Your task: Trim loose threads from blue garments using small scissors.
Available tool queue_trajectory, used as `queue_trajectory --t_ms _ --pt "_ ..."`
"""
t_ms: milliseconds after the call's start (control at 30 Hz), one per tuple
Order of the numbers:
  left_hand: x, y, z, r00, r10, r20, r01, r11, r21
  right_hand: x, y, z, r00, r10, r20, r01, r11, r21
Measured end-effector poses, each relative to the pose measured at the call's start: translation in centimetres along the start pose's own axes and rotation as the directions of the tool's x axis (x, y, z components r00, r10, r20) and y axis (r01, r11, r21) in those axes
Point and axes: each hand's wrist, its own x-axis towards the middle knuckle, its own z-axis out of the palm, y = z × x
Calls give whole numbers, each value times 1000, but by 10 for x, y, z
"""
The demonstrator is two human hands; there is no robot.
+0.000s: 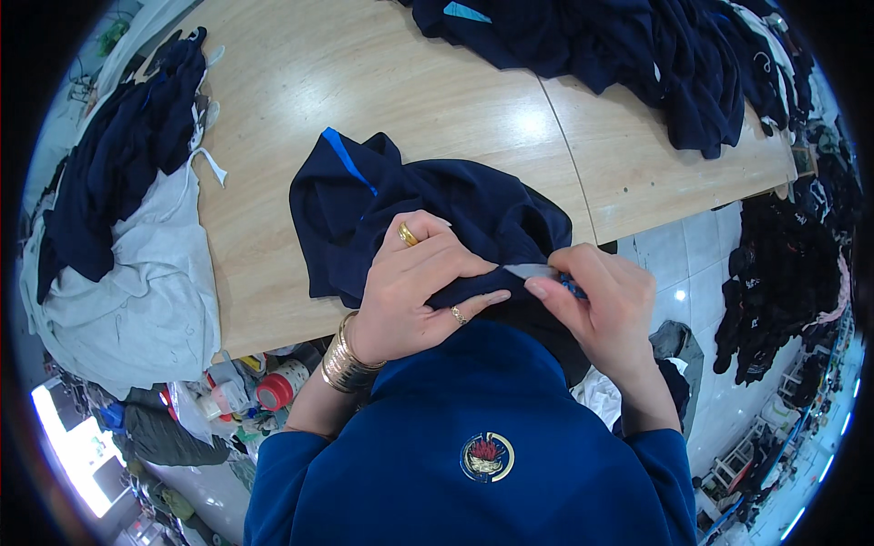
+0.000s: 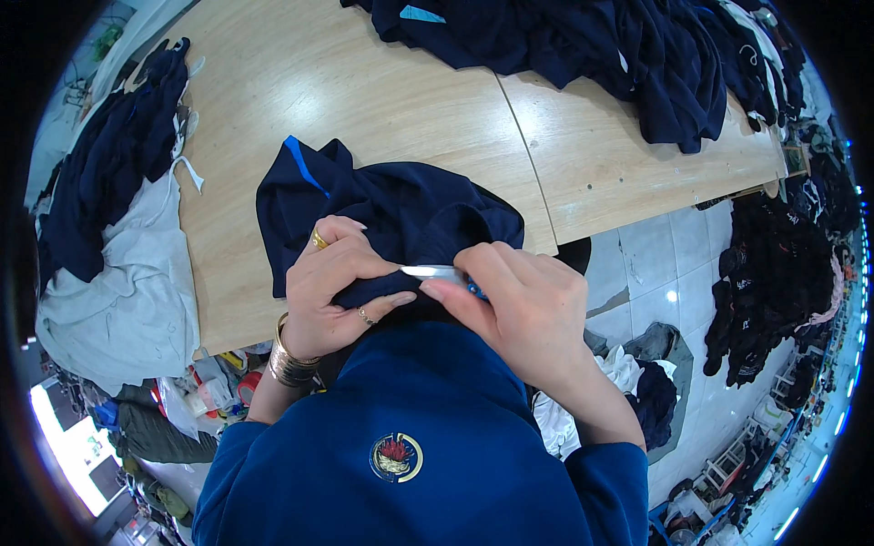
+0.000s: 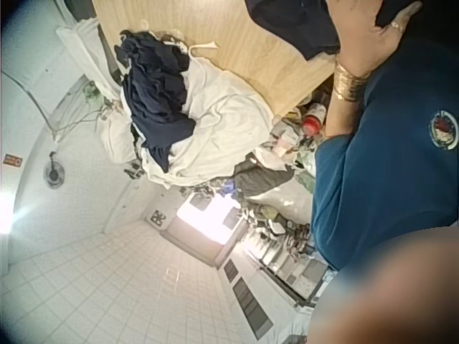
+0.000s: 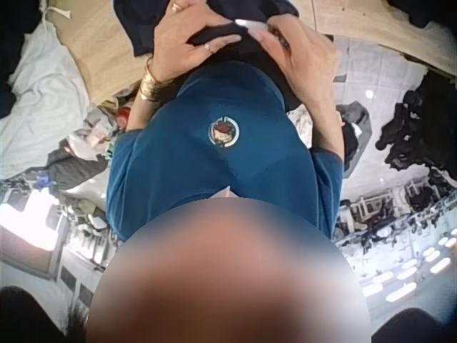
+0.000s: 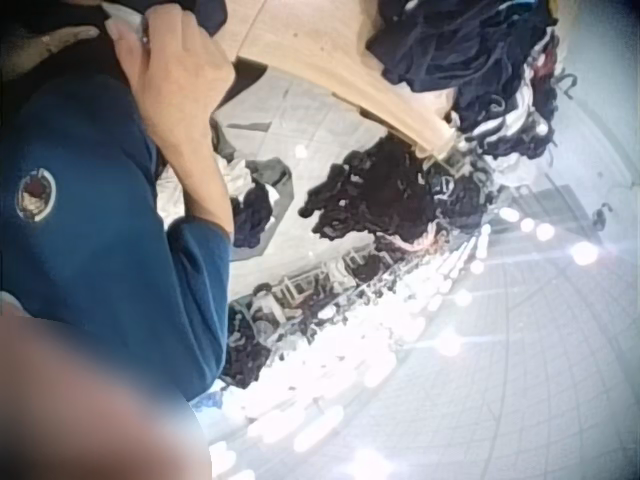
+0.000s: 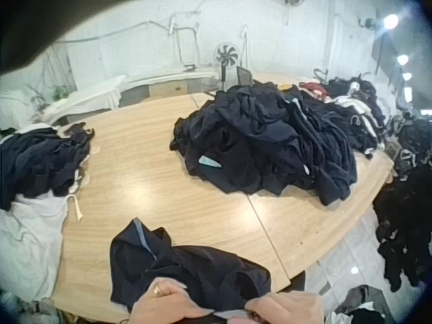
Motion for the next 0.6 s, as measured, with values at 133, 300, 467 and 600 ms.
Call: queue_trajectory --t_ms 133,300,467,600 --pt "-1 -1 0 1000 -2 8 2 1000 -18 1 -1 -1 998 47 -28 -46 997 58" --pt "0 -1 -1 999 -14 32 15 998 -58 -1 -2 -4 996 52 66 -56 997 56" --pt "-1 -1 -1 1000 -6 26 7 999 -49 -1 -3 -4 996 36 81 -39 999 31" --pt "0 -1 0 1000 -4 16 5 999 -36 0 -2 -1 999 10 49 -11 1000 25"
